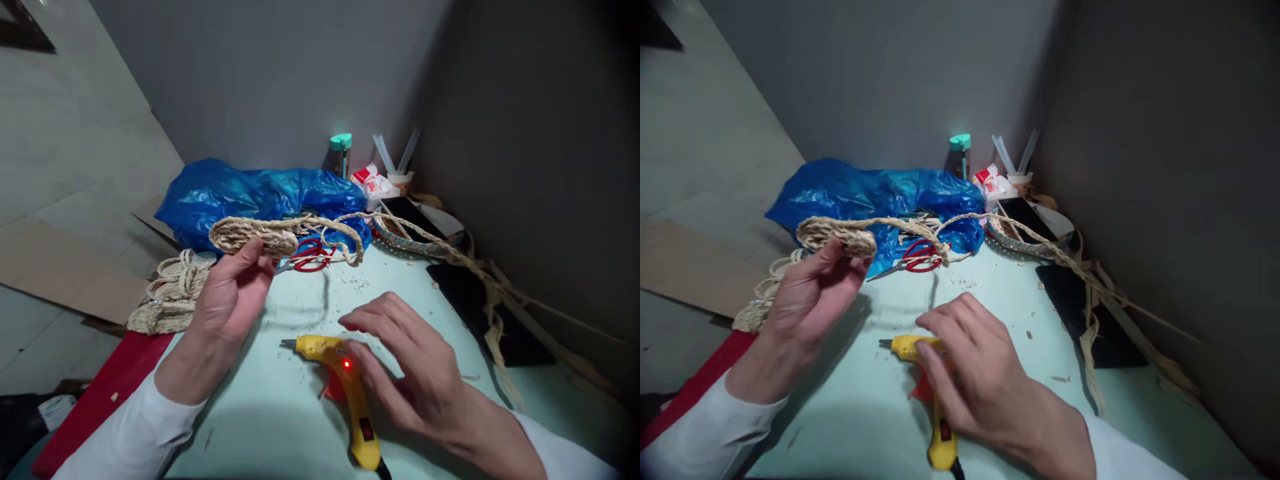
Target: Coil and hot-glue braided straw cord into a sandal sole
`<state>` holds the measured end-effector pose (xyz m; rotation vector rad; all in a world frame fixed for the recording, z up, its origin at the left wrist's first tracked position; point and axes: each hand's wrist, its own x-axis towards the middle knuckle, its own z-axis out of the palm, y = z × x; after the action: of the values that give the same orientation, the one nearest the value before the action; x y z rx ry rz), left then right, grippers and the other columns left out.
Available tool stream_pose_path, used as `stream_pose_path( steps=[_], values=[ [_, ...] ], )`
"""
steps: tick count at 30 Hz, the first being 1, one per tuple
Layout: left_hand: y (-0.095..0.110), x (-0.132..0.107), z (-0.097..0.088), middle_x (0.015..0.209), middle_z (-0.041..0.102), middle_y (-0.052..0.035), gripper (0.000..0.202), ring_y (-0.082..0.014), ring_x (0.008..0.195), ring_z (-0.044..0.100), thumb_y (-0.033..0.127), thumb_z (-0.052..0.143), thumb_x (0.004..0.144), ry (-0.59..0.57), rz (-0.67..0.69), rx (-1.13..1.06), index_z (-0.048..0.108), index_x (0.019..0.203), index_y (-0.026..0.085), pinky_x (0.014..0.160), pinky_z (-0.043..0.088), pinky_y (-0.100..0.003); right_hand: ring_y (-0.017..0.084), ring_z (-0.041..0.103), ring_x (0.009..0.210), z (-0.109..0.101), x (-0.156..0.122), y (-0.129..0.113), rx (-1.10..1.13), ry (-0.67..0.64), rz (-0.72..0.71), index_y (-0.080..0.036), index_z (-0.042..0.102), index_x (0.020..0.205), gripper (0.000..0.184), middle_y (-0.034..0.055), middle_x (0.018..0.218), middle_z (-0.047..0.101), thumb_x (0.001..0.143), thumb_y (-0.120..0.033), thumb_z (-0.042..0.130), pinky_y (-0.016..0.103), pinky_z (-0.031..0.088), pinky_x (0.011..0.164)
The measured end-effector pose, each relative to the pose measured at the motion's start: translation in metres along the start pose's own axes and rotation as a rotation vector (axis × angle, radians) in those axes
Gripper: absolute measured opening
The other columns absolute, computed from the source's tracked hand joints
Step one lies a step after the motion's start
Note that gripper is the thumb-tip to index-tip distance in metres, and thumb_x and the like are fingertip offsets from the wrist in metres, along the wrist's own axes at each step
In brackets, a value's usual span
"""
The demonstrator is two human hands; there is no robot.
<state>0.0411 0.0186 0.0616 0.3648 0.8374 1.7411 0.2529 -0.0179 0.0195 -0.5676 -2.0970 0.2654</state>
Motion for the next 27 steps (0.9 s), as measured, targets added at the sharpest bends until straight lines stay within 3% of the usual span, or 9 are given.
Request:
stream_pose_path(
  steps=[4,7,9,12,15,18,21,23,27],
  values=[
    [0.016,-0.013,0.017,0.068,0.07,0.0019,0.023,-0.0094,0.067,0.066,0.0,0.065,0.084,0.005,0.032,-0.036,0.066,0.068,0.016,0.068,0.054,-0.02,0.019,0.069,0.089,0.012,0.011,-0.008,0.3,-0.112,0.393,-0.018,0.067,0.111,0.018,0.0089,0.101,0.073,0.099,-0.022,0.053,0.032,0.058,0.075],
    [0.014,-0.023,0.028,0.071,0.071,0.0023,0.021,-0.0118,0.075,0.069,0.001,0.076,0.075,-0.087,0.059,0.001,0.065,0.065,0.016,0.079,0.055,-0.024,0.024,0.068,0.114,0.025,0.025,-0.021,0.677,-0.16,0.635,-0.018,0.056,0.138,0.044,0.0142,0.128,0.069,0.097,-0.034,0.059,0.042,0.058,0.096],
    [0.008,-0.03,0.032,0.068,0.069,0.0046,0.022,-0.0113,0.072,0.067,0.007,0.086,0.065,-0.182,0.089,0.06,0.066,0.065,0.017,0.079,0.055,-0.024,0.025,0.065,0.122,0.034,0.035,-0.033,0.989,-0.142,0.669,-0.019,0.051,0.143,0.055,0.0137,0.136,0.065,0.093,-0.035,0.065,0.047,0.051,0.108],
    [0.001,-0.039,0.033,0.071,0.07,0.005,0.027,-0.0124,0.073,0.066,0.014,0.093,0.054,-0.31,0.196,0.162,0.073,0.072,0.019,0.078,0.055,-0.024,0.026,0.063,0.125,0.043,0.045,-0.05,1.329,-0.102,0.584,-0.02,0.061,0.128,0.046,0.0107,0.133,0.067,0.087,-0.038,0.072,0.047,0.045,0.114],
    [0.0,-0.045,0.031,0.087,0.072,0.0012,0.023,-0.0169,0.089,0.067,0.014,0.091,0.06,-0.423,0.404,0.284,0.077,0.077,0.022,0.083,0.056,-0.027,0.028,0.067,0.118,0.042,0.047,-0.06,1.362,-0.071,0.552,-0.019,0.067,0.116,0.037,0.0105,0.121,0.071,0.084,-0.037,0.074,0.047,0.047,0.111],
    [0.005,-0.049,0.027,0.093,0.068,-0.0014,0.016,-0.0209,0.096,0.065,0.014,0.086,0.069,-0.54,0.732,0.496,0.078,0.077,0.026,0.087,0.057,-0.033,0.03,0.067,0.118,0.032,0.042,-0.062,1.306,-0.125,0.544,-0.019,0.07,0.116,0.037,0.0112,0.116,0.073,0.084,-0.038,0.072,0.05,0.047,0.11],
    [0.015,-0.053,0.02,0.088,0.067,-0.0031,0.008,-0.0249,0.096,0.065,0.025,0.083,0.077,-0.547,1.172,0.666,0.08,0.083,0.03,0.092,0.054,-0.039,0.029,0.068,0.116,0.016,0.029,-0.056,1.209,-0.197,0.531,-0.018,0.075,0.111,0.03,0.0121,0.114,0.075,0.086,-0.034,0.07,0.047,0.051,0.105],
    [0.022,-0.058,0.013,0.089,0.069,-0.0048,0.01,-0.0284,0.101,0.065,0.035,0.081,0.079,-0.514,1.305,0.837,0.081,0.089,0.032,0.098,0.051,-0.043,0.026,0.071,0.109,0.004,0.02,-0.047,1.144,-0.213,0.578,-0.017,0.076,0.109,0.026,0.0127,0.112,0.076,0.089,-0.033,0.068,0.042,0.055,0.098],
    [0.024,-0.064,-0.001,0.095,0.072,-0.0059,0.021,-0.0286,0.104,0.066,0.037,0.068,0.091,-0.589,1.533,1.136,0.079,0.108,0.034,0.093,0.054,-0.041,0.02,0.071,0.107,-0.018,0.015,-0.024,1.237,-0.005,0.679,-0.019,0.071,0.115,0.027,0.0106,0.118,0.073,0.093,-0.035,0.07,0.033,0.056,0.094]
  ],
)
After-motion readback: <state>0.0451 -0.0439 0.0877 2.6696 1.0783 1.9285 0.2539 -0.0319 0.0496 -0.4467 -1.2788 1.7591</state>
